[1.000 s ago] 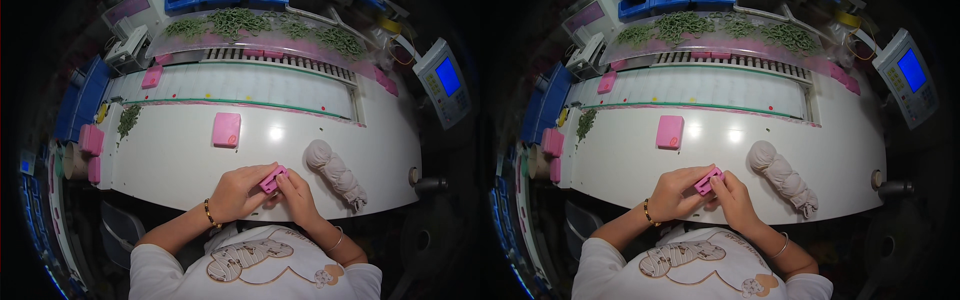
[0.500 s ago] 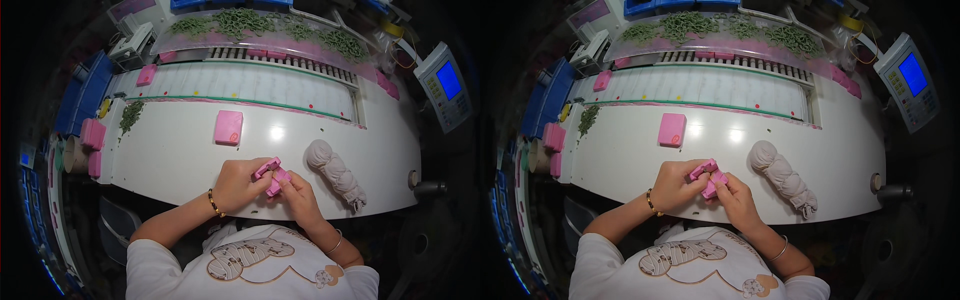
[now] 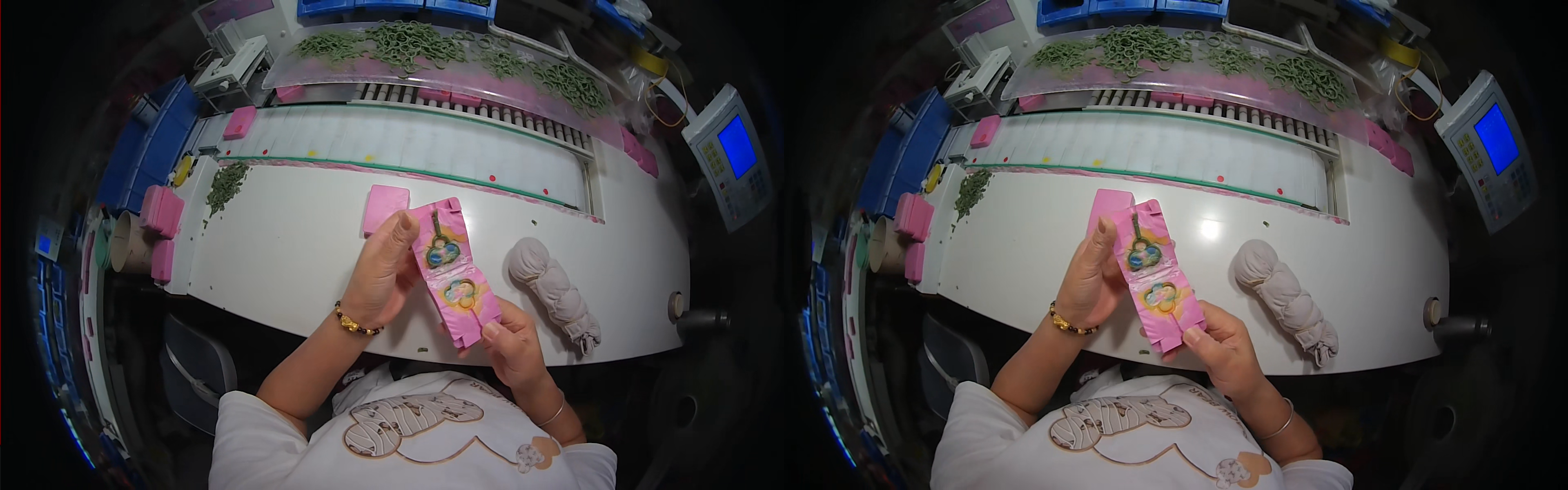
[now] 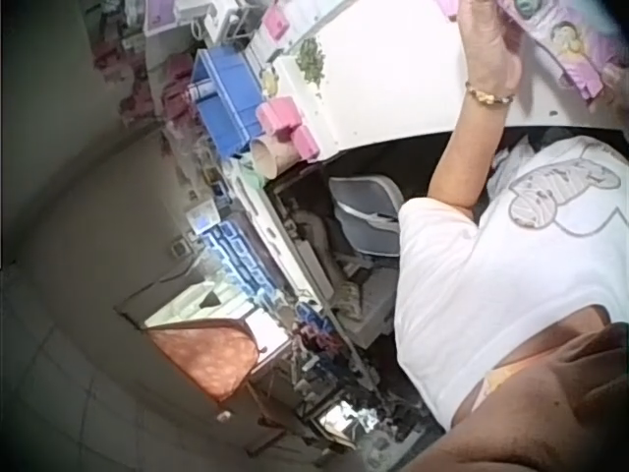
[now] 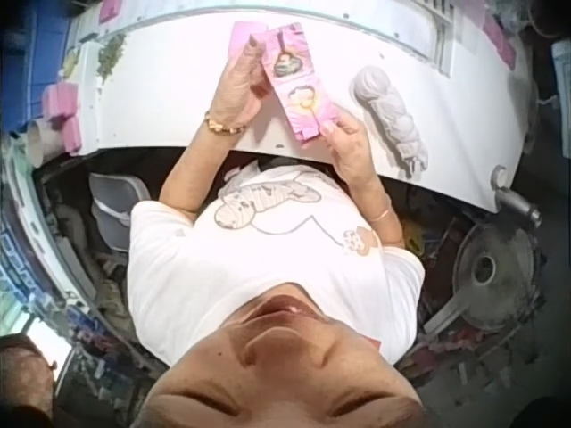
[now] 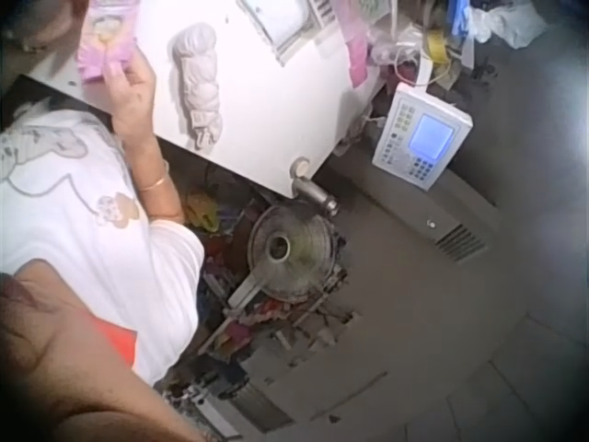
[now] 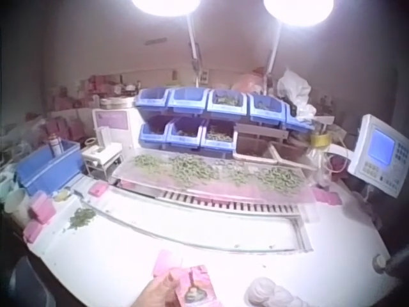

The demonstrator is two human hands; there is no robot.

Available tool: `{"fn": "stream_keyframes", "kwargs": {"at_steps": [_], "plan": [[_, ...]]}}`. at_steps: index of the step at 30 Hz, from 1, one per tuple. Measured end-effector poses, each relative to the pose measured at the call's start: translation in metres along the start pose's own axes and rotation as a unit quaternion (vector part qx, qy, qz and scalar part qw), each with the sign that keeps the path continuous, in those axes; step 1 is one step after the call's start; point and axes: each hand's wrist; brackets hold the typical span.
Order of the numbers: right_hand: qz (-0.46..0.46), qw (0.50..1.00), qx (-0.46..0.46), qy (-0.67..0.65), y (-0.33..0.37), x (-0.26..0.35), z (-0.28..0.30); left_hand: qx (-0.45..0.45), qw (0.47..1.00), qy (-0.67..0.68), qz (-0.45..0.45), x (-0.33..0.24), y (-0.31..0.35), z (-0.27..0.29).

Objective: Assembling components and dried herbs into pink rectangular containers at a production workstation.

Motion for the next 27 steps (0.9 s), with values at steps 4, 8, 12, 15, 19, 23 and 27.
{"fn": "stream_keyframes", "kwargs": {"at_steps": [4,8,12,15,19,23,27], "plan": [[-0.073,0.997,0.008,0.028,-0.002,-0.010,-0.010,-0.015,0.982,0.124,0.139,0.000,0.002,-0.023],[-0.093,0.993,0.033,0.067,-0.003,-0.014,-0.002,0.020,0.966,0.196,0.165,0.003,-0.003,-0.015],[-0.018,0.967,0.016,0.254,-0.004,-0.004,0.011,-0.019,0.984,0.113,0.134,0.006,-0.004,-0.011],[0.124,0.962,-0.060,0.234,-0.011,0.002,0.000,-0.028,0.986,0.098,0.131,0.011,-0.001,-0.014],[0.222,0.920,-0.140,0.291,-0.026,0.009,-0.016,-0.043,0.987,0.111,0.110,0.019,-0.001,-0.018],[0.259,0.869,-0.152,0.394,-0.034,0.002,-0.019,-0.036,0.995,0.067,0.072,0.027,-0.003,-0.012],[0.275,0.875,-0.168,0.360,-0.041,-0.010,-0.020,-0.069,0.995,0.038,0.053,0.028,-0.002,-0.016]]}}
Point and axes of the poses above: each hand's wrist, its own y-axis away from the middle knuckle, its own z-axis out of the back of the hand, x = y × z, and after that the axes turned 3 degrees about -z, right-handed
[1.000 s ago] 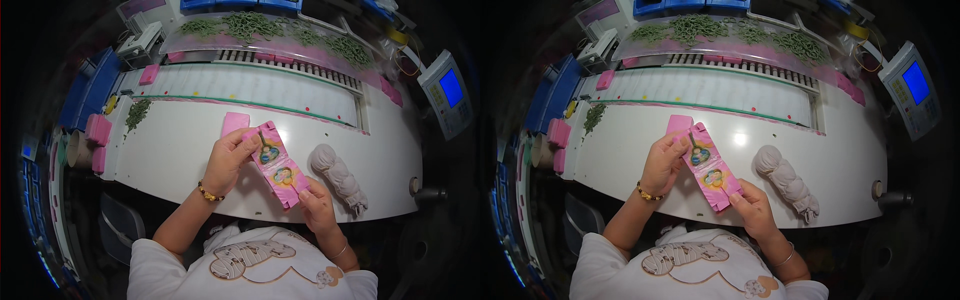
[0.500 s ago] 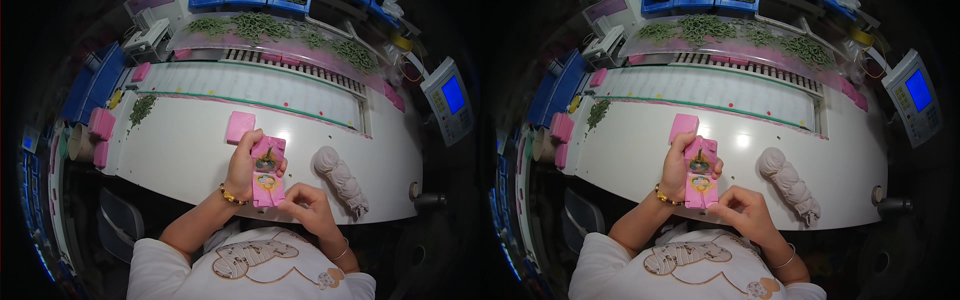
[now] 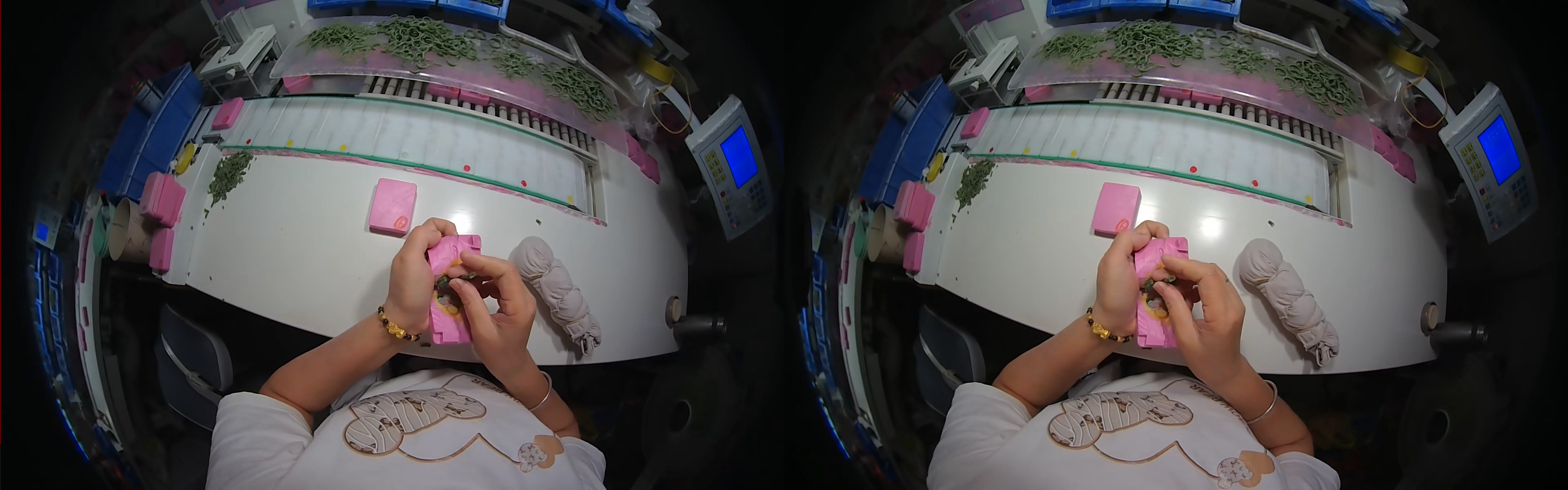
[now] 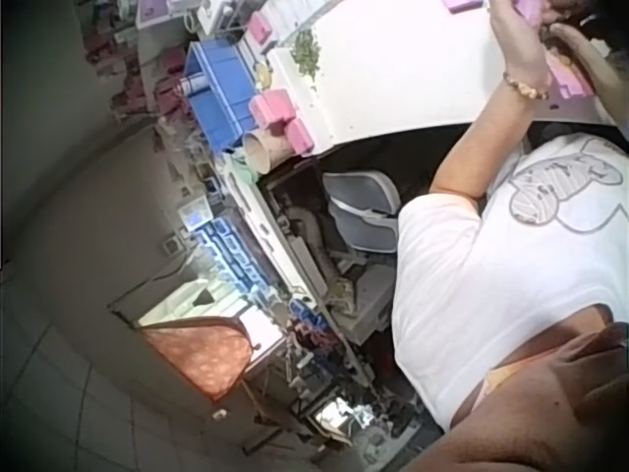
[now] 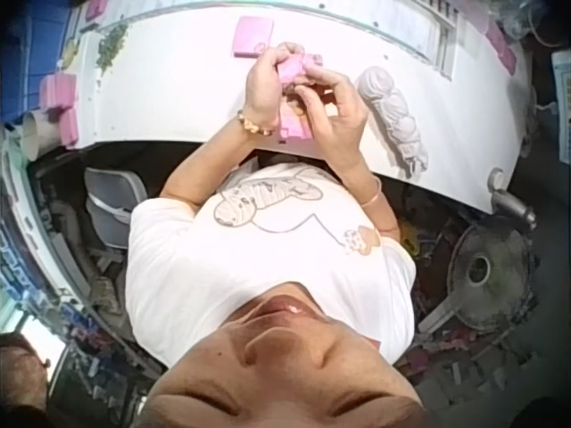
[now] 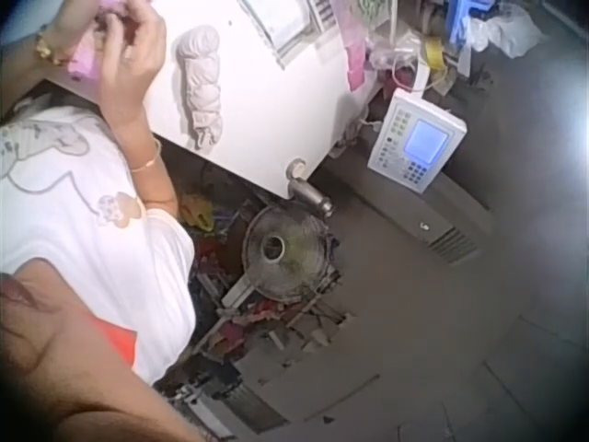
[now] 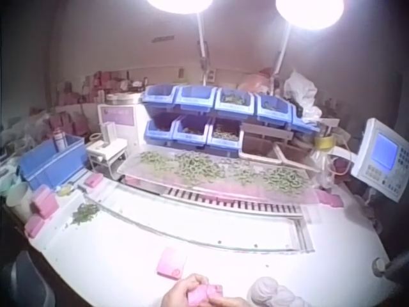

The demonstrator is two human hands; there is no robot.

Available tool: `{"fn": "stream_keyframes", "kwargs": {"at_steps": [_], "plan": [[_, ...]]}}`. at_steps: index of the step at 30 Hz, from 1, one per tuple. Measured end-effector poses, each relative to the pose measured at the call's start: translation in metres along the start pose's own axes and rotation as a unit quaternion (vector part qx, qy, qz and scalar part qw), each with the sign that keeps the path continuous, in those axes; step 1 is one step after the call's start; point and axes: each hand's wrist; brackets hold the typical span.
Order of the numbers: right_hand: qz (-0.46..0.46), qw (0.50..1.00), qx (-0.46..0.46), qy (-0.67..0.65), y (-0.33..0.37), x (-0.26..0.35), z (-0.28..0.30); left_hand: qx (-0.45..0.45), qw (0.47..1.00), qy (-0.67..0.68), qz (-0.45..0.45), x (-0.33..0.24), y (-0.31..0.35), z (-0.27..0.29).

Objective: Assembling components and dried herbs into pink rectangular containers at a production workstation.

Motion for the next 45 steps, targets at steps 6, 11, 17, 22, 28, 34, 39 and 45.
{"fn": "stream_keyframes", "kwargs": {"at_steps": [6,11,17,22,28,34,39,45], "plan": [[0.039,0.999,0.002,0.033,0.001,-0.003,0.000,-0.053,0.997,0.059,-0.008,0.005,-0.004,0.003],[0.093,0.995,-0.003,0.046,0.006,-0.005,0.000,-0.043,0.990,0.120,0.057,-0.009,0.001,-0.008],[-0.116,0.943,-0.153,-0.272,-0.018,0.000,0.020,0.005,0.999,-0.046,0.021,-0.006,0.000,-0.003],[-0.159,0.927,-0.162,-0.299,-0.020,-0.009,0.036,0.080,0.992,-0.093,0.033,-0.005,0.012,0.001],[0.165,0.967,-0.147,0.123,-0.004,-0.010,0.034,0.139,0.977,-0.118,0.109,-0.011,0.023,-0.007],[0.251,0.947,-0.038,0.195,-0.002,-0.009,0.042,0.159,0.971,-0.155,0.087,-0.012,0.021,0.000],[0.103,0.986,-0.004,0.131,0.001,-0.007,0.044,0.134,0.926,-0.344,-0.084,-0.013,0.023,-0.007],[-0.170,0.969,0.007,-0.181,-0.001,-0.017,0.043,0.171,0.694,-0.561,-0.417,-0.017,0.017,-0.003]]}}
Point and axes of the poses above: each hand's wrist, its own y-axis away from the middle knuckle, its own z-axis out of the back of the hand, x = y × z, and after that the axes turned 3 degrees about -z, right-handed
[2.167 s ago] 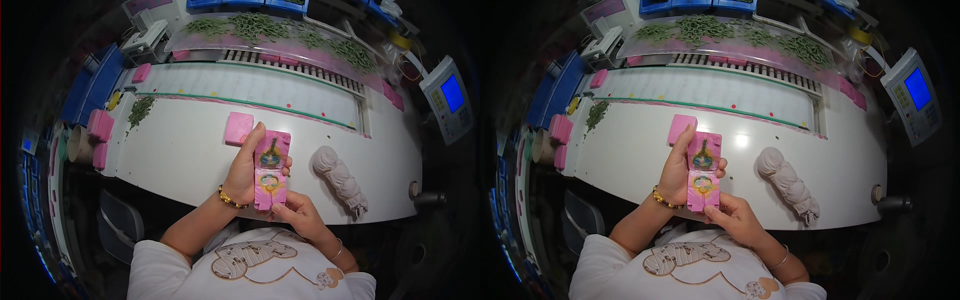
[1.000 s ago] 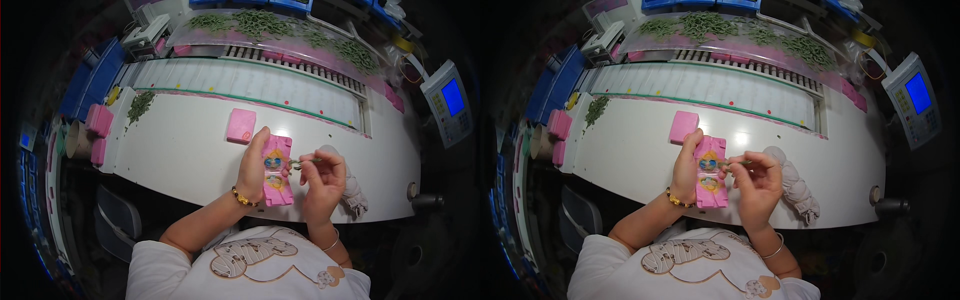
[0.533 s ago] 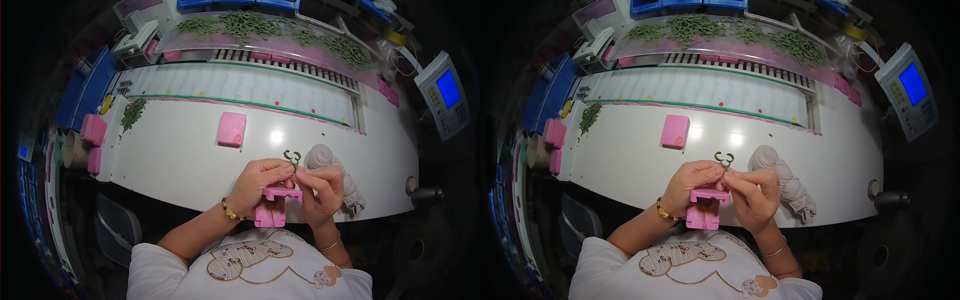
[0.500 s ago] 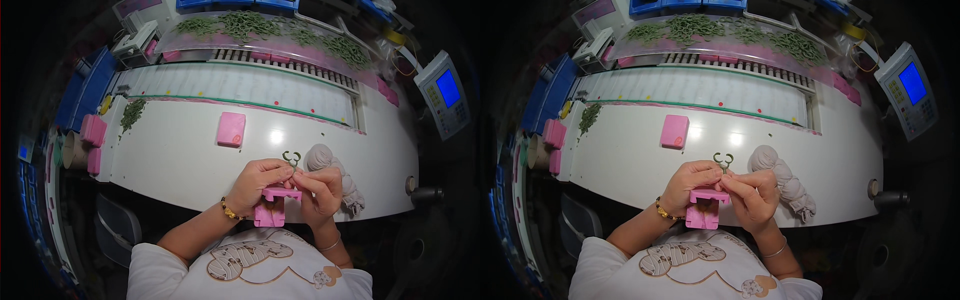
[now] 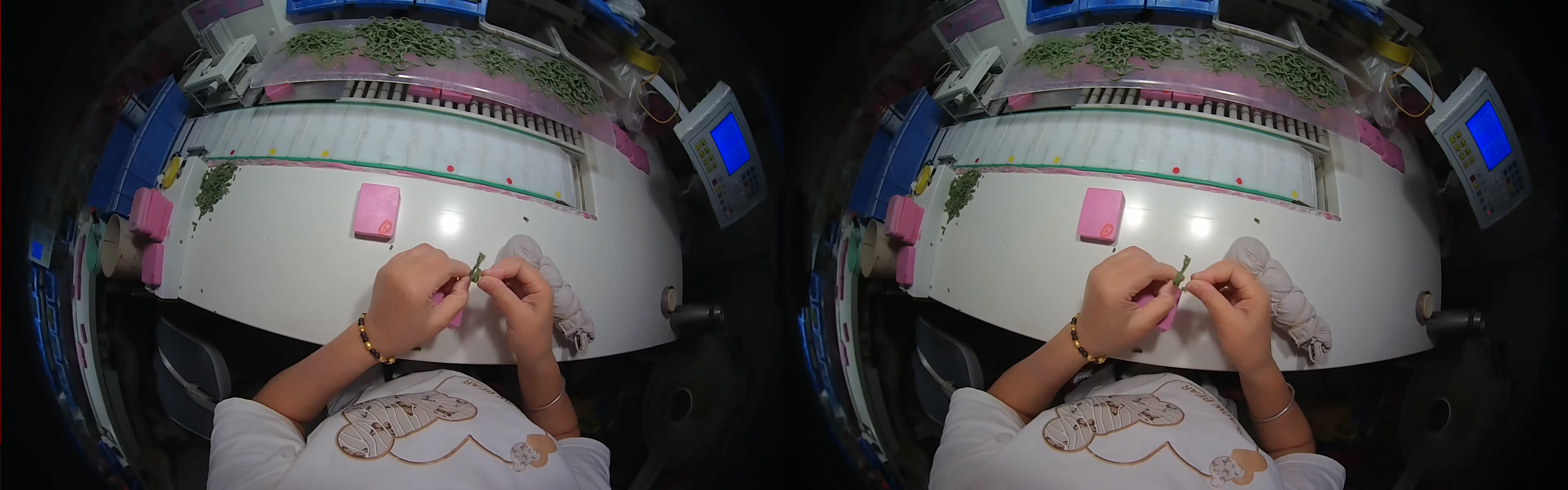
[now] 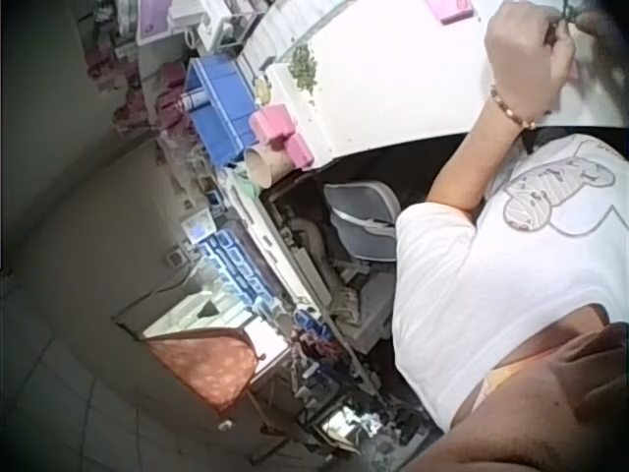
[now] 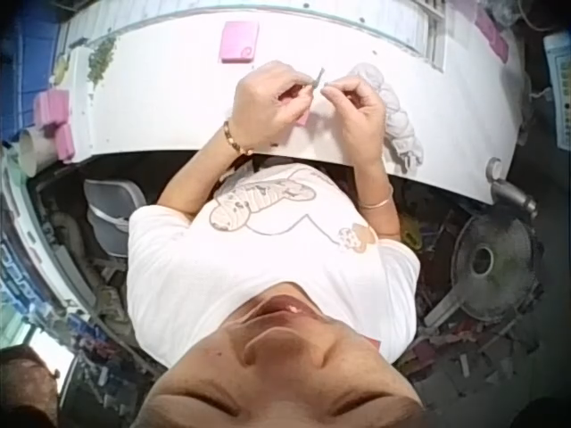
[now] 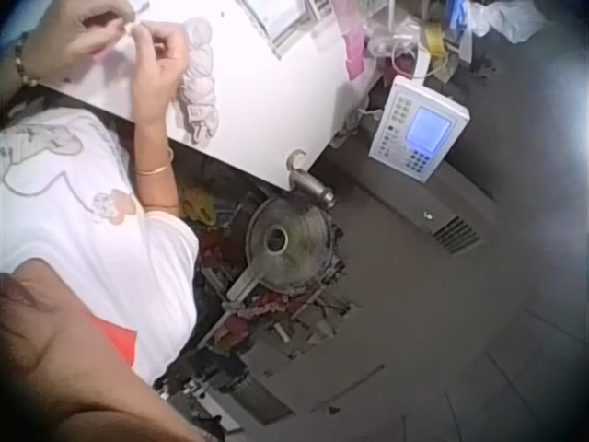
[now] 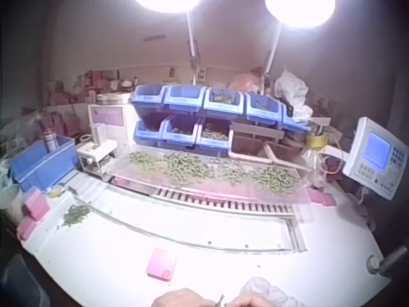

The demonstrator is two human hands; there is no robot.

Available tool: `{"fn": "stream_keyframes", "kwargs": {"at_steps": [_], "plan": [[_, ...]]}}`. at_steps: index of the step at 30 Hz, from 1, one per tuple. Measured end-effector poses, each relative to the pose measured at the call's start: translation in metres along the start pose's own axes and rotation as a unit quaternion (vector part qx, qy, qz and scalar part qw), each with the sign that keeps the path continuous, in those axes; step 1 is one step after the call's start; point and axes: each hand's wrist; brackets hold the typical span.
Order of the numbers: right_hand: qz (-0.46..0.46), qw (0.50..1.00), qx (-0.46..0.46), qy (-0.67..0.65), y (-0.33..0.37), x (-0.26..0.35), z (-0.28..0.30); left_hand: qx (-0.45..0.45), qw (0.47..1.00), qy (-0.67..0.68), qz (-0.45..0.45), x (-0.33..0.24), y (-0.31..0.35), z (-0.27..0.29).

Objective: Assembling components and dried herbs into pink rectangular containers at a production workstation.

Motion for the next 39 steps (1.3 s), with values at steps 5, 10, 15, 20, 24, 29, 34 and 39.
{"fn": "stream_keyframes", "kwargs": {"at_steps": [5,10,15,20,24,29,34,39], "plan": [[0.078,0.965,-0.058,0.245,-0.007,0.007,0.006,-0.030,0.987,0.090,0.131,0.003,0.003,0.001],[0.062,0.979,-0.011,0.193,-0.005,0.014,-0.002,-0.041,0.995,0.037,0.081,0.003,0.002,0.002],[0.067,0.983,0.013,0.170,-0.004,0.015,-0.015,-0.047,0.998,-0.034,0.009,0.003,0.002,0.001],[0.089,0.986,0.006,0.141,-0.003,0.009,-0.017,-0.050,0.990,-0.113,-0.065,0.001,0.001,-0.001],[0.098,0.985,0.001,0.145,-0.002,0.010,-0.018,-0.055,0.988,-0.125,-0.076,0.003,0.001,-0.002],[0.123,0.980,-0.008,0.154,-0.001,0.006,-0.015,-0.055,0.985,-0.135,-0.091,0.002,0.000,-0.001],[0.122,0.986,-0.003,0.118,-0.001,0.006,-0.013,-0.057,0.986,-0.134,-0.087,0.001,-0.001,0.000],[0.097,0.991,0.015,0.095,-0.002,0.005,-0.011,-0.060,0.986,-0.135,-0.079,0.002,0.000,0.001]]}}
Point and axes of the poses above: each hand's wrist, its own y-axis away from the middle knuckle, its own z-axis out of the back of the hand, x = y × z, and after that the axes turned 3 degrees about -z, right-handed
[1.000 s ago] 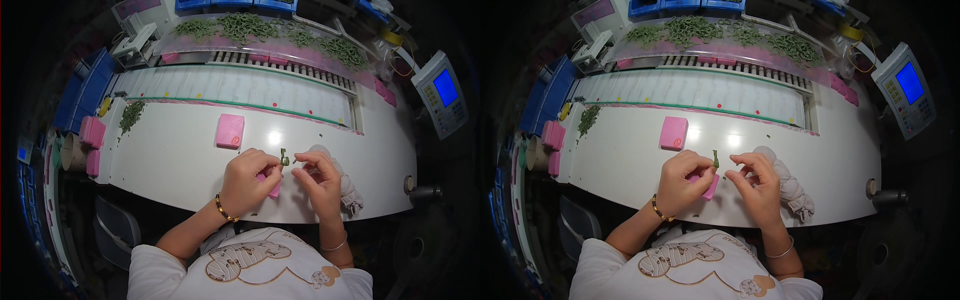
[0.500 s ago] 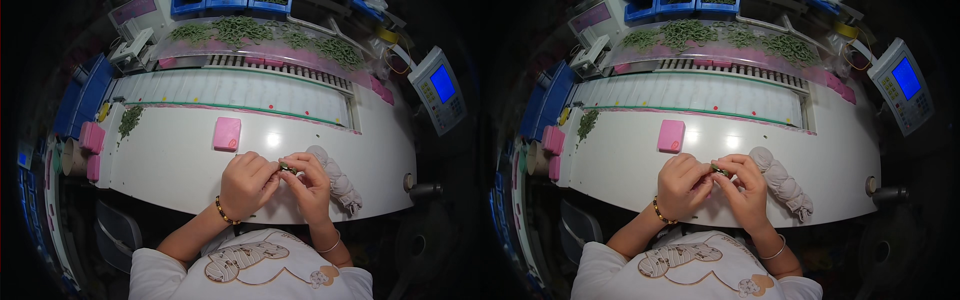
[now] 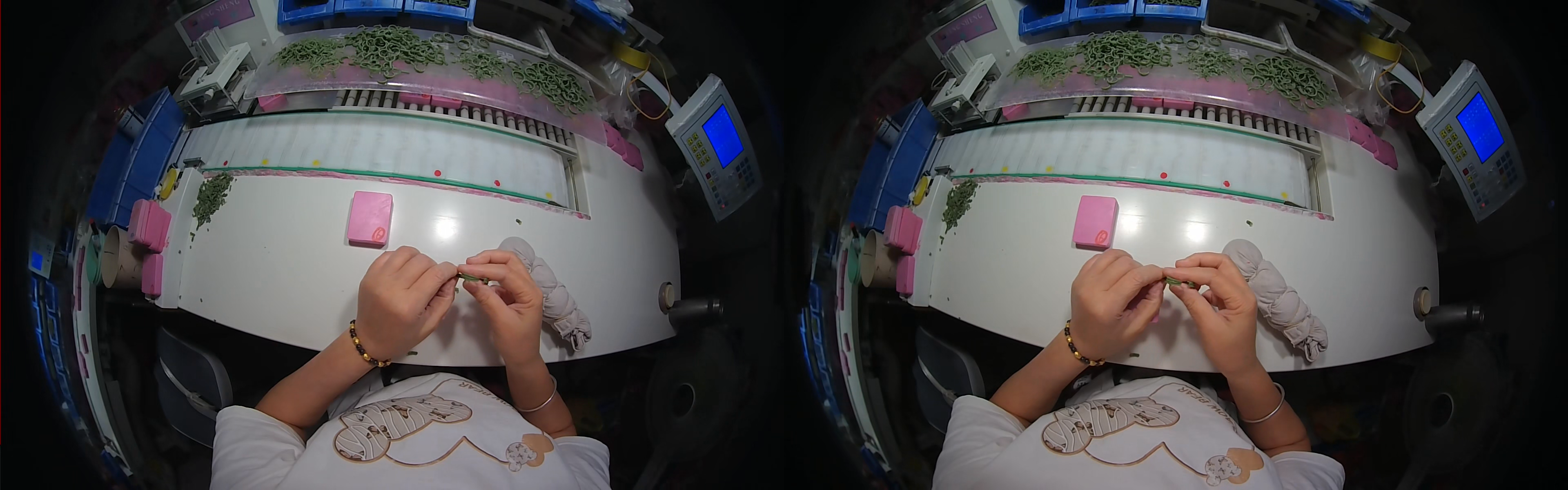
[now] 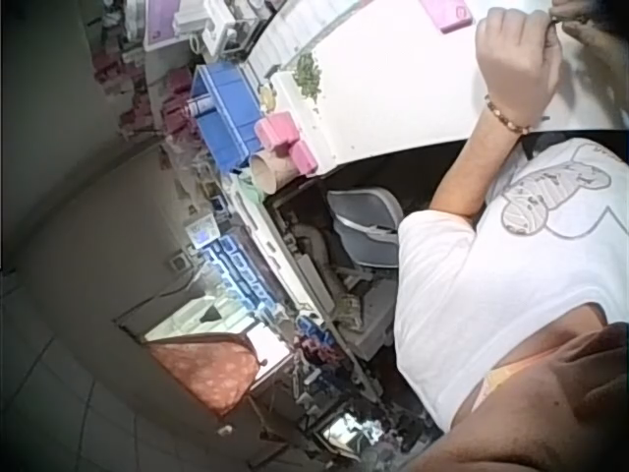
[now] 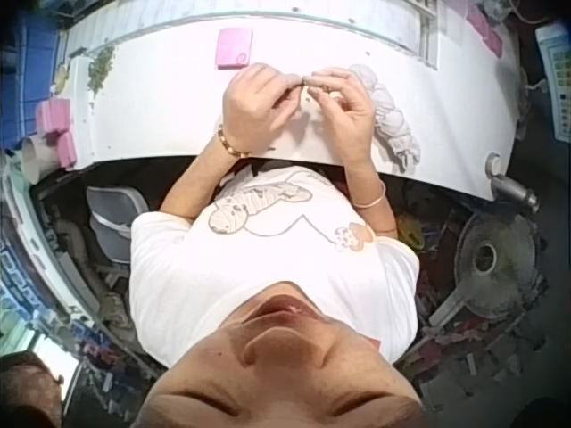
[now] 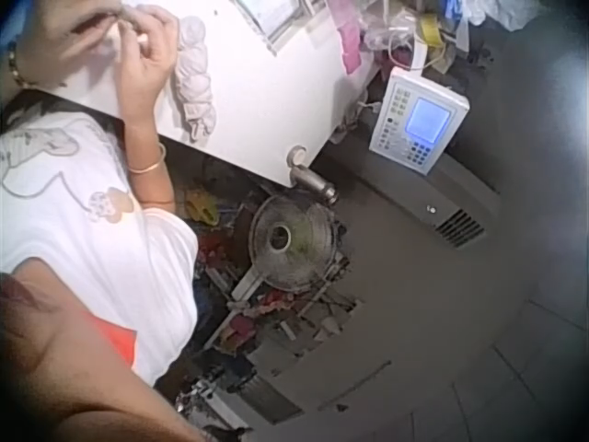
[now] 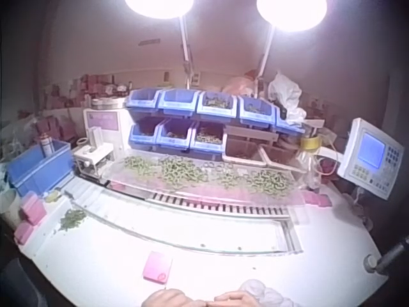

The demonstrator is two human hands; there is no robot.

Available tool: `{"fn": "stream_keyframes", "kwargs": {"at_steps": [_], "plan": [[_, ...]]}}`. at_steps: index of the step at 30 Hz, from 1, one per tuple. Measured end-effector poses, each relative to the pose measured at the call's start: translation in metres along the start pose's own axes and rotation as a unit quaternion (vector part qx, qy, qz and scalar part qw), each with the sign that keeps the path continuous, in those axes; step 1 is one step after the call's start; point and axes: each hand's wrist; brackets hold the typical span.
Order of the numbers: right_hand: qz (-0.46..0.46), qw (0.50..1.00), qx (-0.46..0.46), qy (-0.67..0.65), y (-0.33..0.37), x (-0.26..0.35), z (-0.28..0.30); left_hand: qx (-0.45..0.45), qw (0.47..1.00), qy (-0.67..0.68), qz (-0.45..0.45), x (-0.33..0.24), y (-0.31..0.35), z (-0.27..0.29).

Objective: Assembling components and dried herbs into pink rectangular containers at a production workstation.

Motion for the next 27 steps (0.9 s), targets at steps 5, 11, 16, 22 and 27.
{"fn": "stream_keyframes", "kwargs": {"at_steps": [5,11,16,22,27], "plan": [[0.012,1.000,0.005,-0.021,-0.001,-0.001,0.000,-0.006,1.000,-0.001,-0.002,0.001,0.000,0.001],[-0.064,0.996,0.011,-0.057,-0.003,-0.002,0.004,-0.001,1.000,0.020,0.008,-0.001,-0.001,0.005],[-0.153,0.983,0.022,-0.097,-0.001,-0.009,0.008,0.025,0.997,0.059,0.051,-0.002,0.001,0.006],[-0.258,0.957,0.010,-0.128,-0.003,-0.001,0.004,0.056,0.952,0.195,0.230,-0.003,0.006,0.006],[-0.261,0.922,0.047,-0.283,-0.006,-0.006,0.011,0.074,0.884,0.292,0.356,-0.003,0.004,0.009]]}}
Point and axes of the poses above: each hand's wrist, its own y-axis away from the middle knuckle, its own z-axis out of the back of the hand, x = y × z, and after that the axes turned 3 degrees about -z, right-handed
